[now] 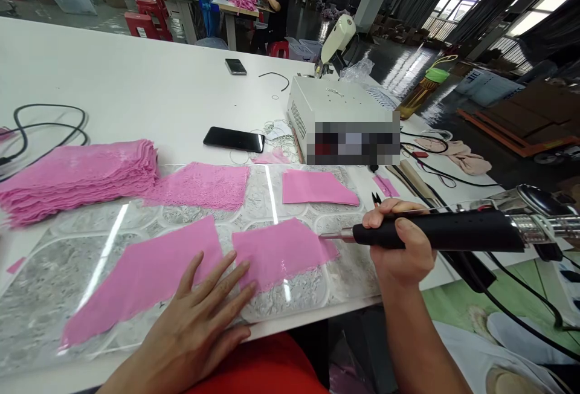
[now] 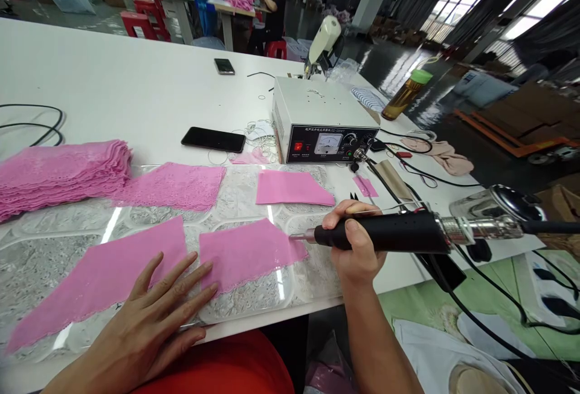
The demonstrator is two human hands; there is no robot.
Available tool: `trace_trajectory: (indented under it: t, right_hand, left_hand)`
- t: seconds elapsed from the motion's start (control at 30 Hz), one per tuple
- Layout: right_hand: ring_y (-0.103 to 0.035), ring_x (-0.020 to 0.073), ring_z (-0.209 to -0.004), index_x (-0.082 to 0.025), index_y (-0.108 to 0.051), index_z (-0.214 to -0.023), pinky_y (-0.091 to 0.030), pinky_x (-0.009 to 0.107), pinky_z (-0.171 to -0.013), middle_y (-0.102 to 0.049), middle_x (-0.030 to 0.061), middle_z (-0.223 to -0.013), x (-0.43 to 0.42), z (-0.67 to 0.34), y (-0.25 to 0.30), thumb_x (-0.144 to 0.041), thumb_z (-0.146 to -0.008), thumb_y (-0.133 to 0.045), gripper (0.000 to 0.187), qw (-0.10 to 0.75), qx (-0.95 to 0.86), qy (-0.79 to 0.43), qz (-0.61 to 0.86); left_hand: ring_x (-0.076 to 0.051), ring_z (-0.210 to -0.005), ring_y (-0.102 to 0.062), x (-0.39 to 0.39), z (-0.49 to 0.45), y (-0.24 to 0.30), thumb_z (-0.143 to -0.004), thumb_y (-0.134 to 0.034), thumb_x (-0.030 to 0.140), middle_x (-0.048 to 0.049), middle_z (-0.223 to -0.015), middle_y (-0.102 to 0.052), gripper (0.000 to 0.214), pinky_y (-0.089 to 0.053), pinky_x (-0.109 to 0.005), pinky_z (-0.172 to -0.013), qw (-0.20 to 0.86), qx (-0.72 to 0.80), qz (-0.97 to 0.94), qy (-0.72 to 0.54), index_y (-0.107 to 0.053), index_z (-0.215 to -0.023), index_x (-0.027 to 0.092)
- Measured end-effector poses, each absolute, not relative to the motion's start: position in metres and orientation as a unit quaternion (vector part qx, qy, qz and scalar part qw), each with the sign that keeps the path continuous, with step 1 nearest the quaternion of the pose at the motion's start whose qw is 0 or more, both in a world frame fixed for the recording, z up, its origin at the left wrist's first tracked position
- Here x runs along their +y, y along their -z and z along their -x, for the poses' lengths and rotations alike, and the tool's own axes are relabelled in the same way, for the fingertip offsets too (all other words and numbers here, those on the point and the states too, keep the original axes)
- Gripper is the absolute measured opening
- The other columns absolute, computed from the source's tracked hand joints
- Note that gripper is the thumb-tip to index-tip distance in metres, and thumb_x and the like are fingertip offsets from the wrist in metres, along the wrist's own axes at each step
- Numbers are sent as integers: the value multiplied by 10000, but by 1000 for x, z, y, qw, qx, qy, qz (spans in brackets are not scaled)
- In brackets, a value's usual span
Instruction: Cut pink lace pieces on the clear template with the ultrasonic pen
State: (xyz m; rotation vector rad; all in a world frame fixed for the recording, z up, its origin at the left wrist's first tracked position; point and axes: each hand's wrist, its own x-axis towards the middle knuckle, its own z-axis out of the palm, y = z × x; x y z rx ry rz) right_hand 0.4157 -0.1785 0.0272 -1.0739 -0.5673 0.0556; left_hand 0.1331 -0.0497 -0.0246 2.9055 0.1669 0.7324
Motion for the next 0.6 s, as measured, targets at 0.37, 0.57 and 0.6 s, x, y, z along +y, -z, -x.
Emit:
trace_trajectory:
  t: [0.37,0.57,0.6]
  right_hand:
    - [-552,105,-508,-191,-595,-751,-478,290,-506,-576,-11,-733,-175,-414,-26,-236,-662,-600,100,823,-276,-27,496]
    - [-550,108,-510,-192,-574,-713,-478,291,-505,-573,-16,-717,-175,-413,-26,-227,-666,-602,64,814,-285,-23,505]
    - [-549,108,-510,-193,-573,-712,-478,291,-503,-572,-16,-714,-175,-413,-27,-227,-666,-602,64,812,-288,-21,508]
  left_hand:
    - [-273,-1378,-437,-50,-134,23,-921,-602,490,-34,-1381,-589,403,-116,-535,-1219,103,63,-961,-251,-634,-1265,282]
    - [-273,-1382,-430,-50,-134,23,-926,-602,476,-37,-1393,-578,407,-112,-537,-1219,98,60,-962,-249,-624,-1278,273]
    - [-274,-1382,-431,-50,-134,23,-923,-605,480,-38,-1394,-577,414,-112,-539,-1218,98,61,-961,-250,-621,-1281,273]
